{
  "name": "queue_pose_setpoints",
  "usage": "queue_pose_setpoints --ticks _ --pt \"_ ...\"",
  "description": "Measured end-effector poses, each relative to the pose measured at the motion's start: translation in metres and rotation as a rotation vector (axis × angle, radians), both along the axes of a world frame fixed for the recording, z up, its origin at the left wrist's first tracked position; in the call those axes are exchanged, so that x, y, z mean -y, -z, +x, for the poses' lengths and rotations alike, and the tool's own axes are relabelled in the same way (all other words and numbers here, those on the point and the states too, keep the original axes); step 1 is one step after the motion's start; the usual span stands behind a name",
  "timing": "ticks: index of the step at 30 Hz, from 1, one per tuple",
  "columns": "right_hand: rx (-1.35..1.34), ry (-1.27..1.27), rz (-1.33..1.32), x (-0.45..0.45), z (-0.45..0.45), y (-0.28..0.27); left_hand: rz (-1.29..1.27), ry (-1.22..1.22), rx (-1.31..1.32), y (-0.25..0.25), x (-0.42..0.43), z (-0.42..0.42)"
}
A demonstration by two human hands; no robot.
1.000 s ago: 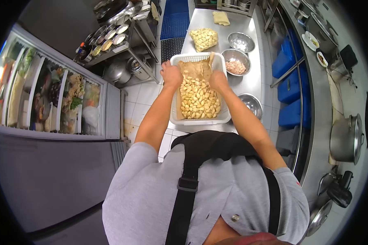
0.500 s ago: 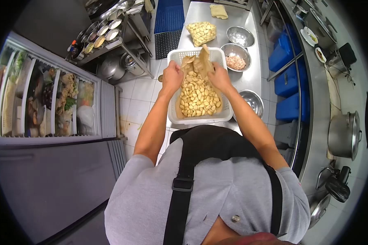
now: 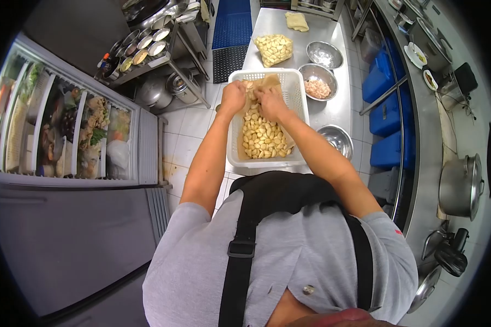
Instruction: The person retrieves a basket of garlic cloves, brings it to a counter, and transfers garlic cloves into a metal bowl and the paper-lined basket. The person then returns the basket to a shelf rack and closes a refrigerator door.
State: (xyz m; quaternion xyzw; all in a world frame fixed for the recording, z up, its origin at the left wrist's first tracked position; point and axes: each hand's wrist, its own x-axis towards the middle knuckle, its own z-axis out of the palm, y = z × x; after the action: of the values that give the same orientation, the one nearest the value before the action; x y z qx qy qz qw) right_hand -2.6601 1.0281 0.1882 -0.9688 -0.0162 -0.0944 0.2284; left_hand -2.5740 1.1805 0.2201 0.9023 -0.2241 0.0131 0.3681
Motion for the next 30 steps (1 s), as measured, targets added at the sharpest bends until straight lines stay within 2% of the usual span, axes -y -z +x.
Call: queue_pose_setpoints --ticks 2,5,8,11,14,17,20,21,24,25,28,30 --pt "-0.127 -0.067 -0.049 -0.001 -0.013 -0.02 -0.079 -0.036 0.046 0.009 -0.005 0.002" --pt "-0.054 -0.017 -0.003 0.002 -0.014 -0.046 -0.111 -0.062 0.096 0.011 -0.008 0.001" --pt "0.208 0.296 -0.039 -0.002 -0.014 -0.026 -0.208 -0.084 0.055 0.013 -0.01 0.001" --pt "0.045 0.456 0.28 0.029 -0.007 -0.012 -0.235 -0.146 0.121 0.015 -0.01 -0.004" --pt "0.214 0.34 0.334 0.046 -0.024 -0.025 -0.287 -0.242 0.241 0.017 -0.001 -0.012" --pt "0.263 0.262 0.347 0.053 -0.034 -0.027 -0.238 -0.181 -0.029 -0.009 0.001 -0.029" --pt "0.226 0.233 0.34 0.058 -0.041 -0.025 -0.058 0.138 -0.103 -0.01 -0.009 -0.023" --pt "0.205 0.225 0.323 0.06 -0.044 -0.024 -0.1 0.117 -0.087 0.01 -0.01 -0.006" --pt "0.191 0.373 0.399 0.072 -0.045 -0.029 -0.324 -0.292 0.068 0.003 -0.01 -0.002" --pt "0.211 0.407 0.446 0.072 -0.045 -0.03 -0.348 -0.246 0.034 -0.002 -0.01 -0.005" --pt "0.162 0.279 0.408 0.073 -0.042 -0.031 -0.125 -0.078 0.147 -0.017 -0.003 -0.031" --pt "0.194 0.334 0.397 0.071 -0.04 -0.032 0.159 0.04 0.058 -0.032 -0.003 -0.032"
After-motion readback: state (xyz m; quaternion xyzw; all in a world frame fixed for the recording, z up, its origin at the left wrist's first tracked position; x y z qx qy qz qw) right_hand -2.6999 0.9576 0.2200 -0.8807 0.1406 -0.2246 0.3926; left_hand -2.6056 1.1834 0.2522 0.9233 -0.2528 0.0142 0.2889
